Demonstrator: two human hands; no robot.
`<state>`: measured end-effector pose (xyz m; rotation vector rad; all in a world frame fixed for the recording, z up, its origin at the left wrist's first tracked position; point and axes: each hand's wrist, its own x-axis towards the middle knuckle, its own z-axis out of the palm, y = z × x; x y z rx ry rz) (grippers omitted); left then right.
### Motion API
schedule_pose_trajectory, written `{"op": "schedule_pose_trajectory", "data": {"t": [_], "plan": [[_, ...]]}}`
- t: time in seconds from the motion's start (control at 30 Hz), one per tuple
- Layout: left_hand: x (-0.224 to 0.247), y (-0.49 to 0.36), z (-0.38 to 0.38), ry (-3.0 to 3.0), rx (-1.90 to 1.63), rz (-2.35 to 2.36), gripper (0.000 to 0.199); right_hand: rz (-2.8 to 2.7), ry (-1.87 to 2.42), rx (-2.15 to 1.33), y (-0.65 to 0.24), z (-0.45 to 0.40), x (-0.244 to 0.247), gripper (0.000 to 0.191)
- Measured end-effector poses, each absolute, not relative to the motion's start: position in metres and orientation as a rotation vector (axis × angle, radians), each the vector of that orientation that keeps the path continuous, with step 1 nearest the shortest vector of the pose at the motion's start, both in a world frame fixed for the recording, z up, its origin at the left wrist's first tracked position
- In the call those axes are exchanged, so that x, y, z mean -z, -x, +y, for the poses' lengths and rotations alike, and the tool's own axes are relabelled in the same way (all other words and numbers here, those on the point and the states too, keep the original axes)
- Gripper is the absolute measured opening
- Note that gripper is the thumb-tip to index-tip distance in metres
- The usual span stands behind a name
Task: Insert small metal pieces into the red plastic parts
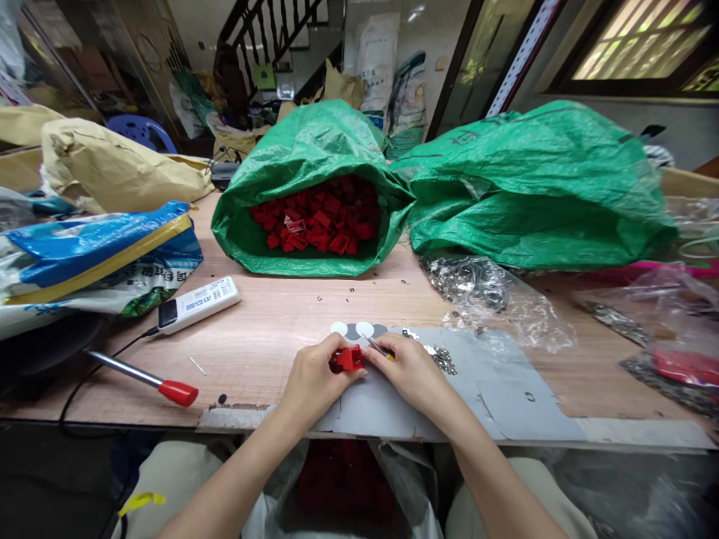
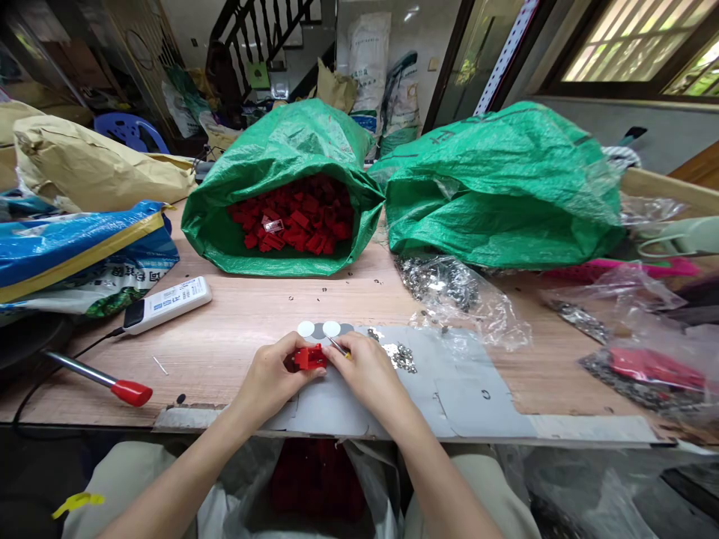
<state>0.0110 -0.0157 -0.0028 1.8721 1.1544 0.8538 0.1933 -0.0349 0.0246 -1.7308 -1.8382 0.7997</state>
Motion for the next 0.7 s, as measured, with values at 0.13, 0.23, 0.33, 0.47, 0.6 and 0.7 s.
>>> {"op": "schedule_pose_trajectory", "data": {"t": [0.13, 0.23, 0.33, 0.47, 0.6, 0.7], "plan": [[0.0022, -0.0100, -0.0165, -1.866, -0.838, 1.168, 0.021, -1.842, 1.636, -0.880, -0.2026, -0.0328, -0.0257, 0.029], [0.0016, -0.0091, -0.0170, -1.860, -0.825, 1.169, 0.020, -1.817, 1.627, -0.894, -0.2039, -0.0317, -0.0238, 0.020], [0.0017, -0.0091, -0.0167, -1.853, -0.821, 1.158, 0.020, -1.800, 1.630, -0.865, -0.2012, -0.0316, -0.0213, 0.014], [0.0020, -0.0091, -0.0159, -1.846, -0.807, 1.156, 0.021, -1.796, 1.641, -0.824, -0.1979, -0.0330, -0.0206, 0.013], [0.0012, -0.0076, -0.0157, -1.862, -0.797, 1.147, 0.021, -1.784, 1.657, -0.805, -0.1970, -0.0352, -0.0212, 0.013], [0.0003, -0.0070, -0.0157, -1.867, -0.789, 1.136, 0.020, -1.775, 1.661, -0.807, -0.1970, -0.0364, -0.0211, 0.015]]}}
